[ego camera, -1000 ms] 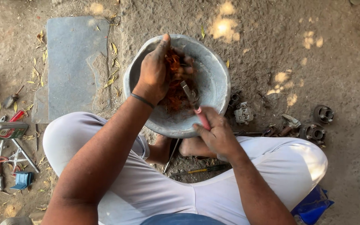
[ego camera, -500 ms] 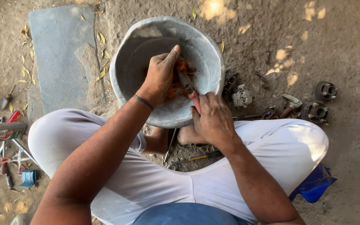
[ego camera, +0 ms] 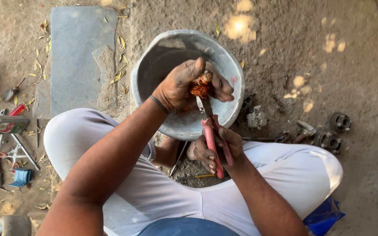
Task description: The person sits cross-legged on the ground with a stone bowl in their lap and uses pliers to strip orange insulation off scrap electrical wire. They pull the insulation away by hand and collect the exposed copper wire pieces in the bowl, working through the wire one piece at a time.
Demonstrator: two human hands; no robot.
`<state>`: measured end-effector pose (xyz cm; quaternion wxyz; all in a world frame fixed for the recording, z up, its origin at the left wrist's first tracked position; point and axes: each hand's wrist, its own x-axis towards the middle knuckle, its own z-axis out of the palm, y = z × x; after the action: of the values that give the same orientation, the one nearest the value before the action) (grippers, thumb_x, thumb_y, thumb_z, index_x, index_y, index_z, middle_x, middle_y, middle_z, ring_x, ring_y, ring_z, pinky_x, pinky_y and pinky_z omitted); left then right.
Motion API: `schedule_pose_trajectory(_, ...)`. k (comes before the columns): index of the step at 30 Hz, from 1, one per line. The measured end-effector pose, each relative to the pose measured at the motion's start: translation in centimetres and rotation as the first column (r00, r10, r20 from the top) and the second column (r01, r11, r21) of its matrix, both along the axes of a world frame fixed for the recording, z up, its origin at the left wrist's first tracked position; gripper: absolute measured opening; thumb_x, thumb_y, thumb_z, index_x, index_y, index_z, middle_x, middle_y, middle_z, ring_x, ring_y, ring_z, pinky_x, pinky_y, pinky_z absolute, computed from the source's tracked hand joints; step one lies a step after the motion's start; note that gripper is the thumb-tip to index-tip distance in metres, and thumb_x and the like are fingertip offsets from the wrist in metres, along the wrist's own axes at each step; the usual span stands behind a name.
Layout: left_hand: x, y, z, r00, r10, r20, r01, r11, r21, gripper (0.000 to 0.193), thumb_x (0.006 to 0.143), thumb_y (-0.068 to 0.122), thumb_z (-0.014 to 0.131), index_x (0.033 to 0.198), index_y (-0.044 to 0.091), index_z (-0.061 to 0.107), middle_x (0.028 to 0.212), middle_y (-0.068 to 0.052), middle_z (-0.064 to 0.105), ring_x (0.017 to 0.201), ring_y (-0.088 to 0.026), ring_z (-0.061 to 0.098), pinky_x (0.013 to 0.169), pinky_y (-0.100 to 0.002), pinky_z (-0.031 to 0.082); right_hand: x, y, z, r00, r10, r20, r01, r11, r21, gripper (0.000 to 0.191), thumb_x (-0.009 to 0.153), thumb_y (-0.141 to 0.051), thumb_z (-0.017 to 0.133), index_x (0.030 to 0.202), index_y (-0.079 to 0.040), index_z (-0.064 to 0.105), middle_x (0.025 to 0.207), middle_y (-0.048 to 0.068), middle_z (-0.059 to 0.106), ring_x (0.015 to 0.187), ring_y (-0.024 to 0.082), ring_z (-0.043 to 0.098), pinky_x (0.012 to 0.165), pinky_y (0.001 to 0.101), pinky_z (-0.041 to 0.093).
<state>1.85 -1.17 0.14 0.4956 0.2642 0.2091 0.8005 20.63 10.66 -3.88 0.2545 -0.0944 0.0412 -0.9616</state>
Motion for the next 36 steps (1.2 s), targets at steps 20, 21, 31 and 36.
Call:
schedule_pose_trajectory(20,-2.2,-0.5,-1.7,0.882,0.440,-0.166,-0.429,0.610,-0.666,0.036,0.093,0.031,0.073,0.097,-0.004,0.070,0.082,-0.010,0.075,0.066,-0.018,0.074,0.055,-0.032,0.064,-1.1,0.4,2.7,0.902,0.134,-0.410,0.280,-0.905,0.321,0.054,0.081,-0.016,0.083,0.132,-0.008,0.068,0.138,0.024,0.042,0.131,0.043,0.041,0.113,0.0612,0.031)
schedule_pose_trajectory(21,-1.8,-0.3,-1.9,0.886,0.425,-0.184,-0.428,0.599,-0.676,0.035,0.093,0.031,0.072,0.096,-0.004,0.070,0.081,-0.011,0.076,0.065,-0.018,0.075,0.054,-0.032,0.064,-1.1,0.6,2.6,0.908,0.153,-0.390,0.276,-0.919,0.283,0.054,0.079,-0.017,0.084,0.130,-0.008,0.069,0.139,0.025,0.039,0.133,0.044,0.038,0.113,0.0645,0.026)
schedule_pose_trajectory(31,-0.6,0.6,-2.0,0.903,0.215,-0.371,-0.400,0.736,-0.546,0.040,0.099,0.033,0.069,0.102,-0.006,0.072,0.086,-0.016,0.074,0.077,-0.021,0.078,0.068,-0.032,0.065,0.8,1.5,-0.1,0.925,-0.083,-0.372,0.341,-0.256,0.905,0.041,0.100,-0.019,0.062,0.138,-0.005,0.062,0.110,0.019,0.074,0.101,0.035,0.072,0.090,0.0494,0.058)
schedule_pose_trajectory(36,-1.5,-0.8,0.2,0.985,0.054,-0.161,-0.081,0.983,-0.165,0.045,0.108,0.038,0.061,0.108,-0.006,0.069,0.107,-0.020,0.076,0.113,-0.029,0.077,0.105,-0.043,0.062,1.2,0.4,-0.1,0.993,-0.097,0.063,0.066,0.920,0.387,0.028,0.106,-0.032,0.060,0.118,-0.007,0.061,0.093,0.024,0.066,0.080,0.035,0.068,0.073,0.0452,0.061)
